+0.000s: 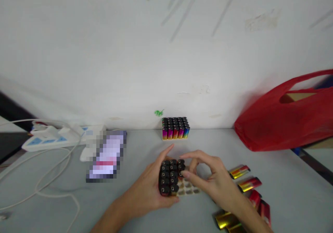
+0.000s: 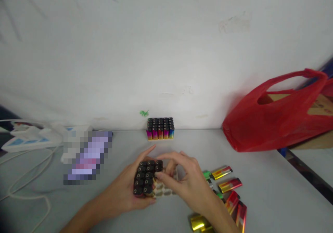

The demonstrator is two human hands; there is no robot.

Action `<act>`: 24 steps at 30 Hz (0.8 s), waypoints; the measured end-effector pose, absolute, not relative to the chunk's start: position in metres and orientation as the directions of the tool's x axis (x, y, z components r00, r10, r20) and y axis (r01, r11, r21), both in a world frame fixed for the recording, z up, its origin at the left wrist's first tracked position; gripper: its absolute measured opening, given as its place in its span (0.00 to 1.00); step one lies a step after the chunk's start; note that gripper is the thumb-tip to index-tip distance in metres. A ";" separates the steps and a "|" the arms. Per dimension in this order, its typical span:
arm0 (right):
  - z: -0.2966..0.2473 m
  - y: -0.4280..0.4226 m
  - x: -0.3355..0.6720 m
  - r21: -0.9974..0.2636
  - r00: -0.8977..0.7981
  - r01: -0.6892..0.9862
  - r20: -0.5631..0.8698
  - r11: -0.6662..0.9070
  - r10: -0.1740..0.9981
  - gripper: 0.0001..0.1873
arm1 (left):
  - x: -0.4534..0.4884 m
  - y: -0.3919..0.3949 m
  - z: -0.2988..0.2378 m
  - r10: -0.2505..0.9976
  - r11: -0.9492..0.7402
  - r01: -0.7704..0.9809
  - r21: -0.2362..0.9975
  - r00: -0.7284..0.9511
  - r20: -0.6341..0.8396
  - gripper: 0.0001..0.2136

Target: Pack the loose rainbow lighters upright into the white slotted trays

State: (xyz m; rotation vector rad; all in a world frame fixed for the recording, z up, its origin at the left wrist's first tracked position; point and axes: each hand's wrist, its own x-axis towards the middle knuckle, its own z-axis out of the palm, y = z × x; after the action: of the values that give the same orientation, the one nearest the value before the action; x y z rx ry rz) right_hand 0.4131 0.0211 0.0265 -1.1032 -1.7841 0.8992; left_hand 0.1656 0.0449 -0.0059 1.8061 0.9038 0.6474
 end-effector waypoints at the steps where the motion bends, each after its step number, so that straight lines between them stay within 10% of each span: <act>1: 0.026 0.021 0.413 -0.873 -0.239 0.336 0.283 0.353 0.929 0.14 | 0.166 0.045 -0.006 0.814 -0.238 0.291 0.926 0.581 0.026 0.61; 24: 0.024 0.004 0.603 -0.695 -0.056 0.719 -0.067 -0.006 0.996 0.21 | 0.168 0.044 -0.003 0.838 -0.147 0.249 0.957 0.545 -0.013 0.59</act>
State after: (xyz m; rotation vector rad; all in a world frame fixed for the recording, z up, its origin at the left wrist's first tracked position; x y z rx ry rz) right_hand 0.6025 0.0039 0.0244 -1.7701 -1.8228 0.8071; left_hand 0.1675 0.0443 -0.0031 1.6828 0.9237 0.6692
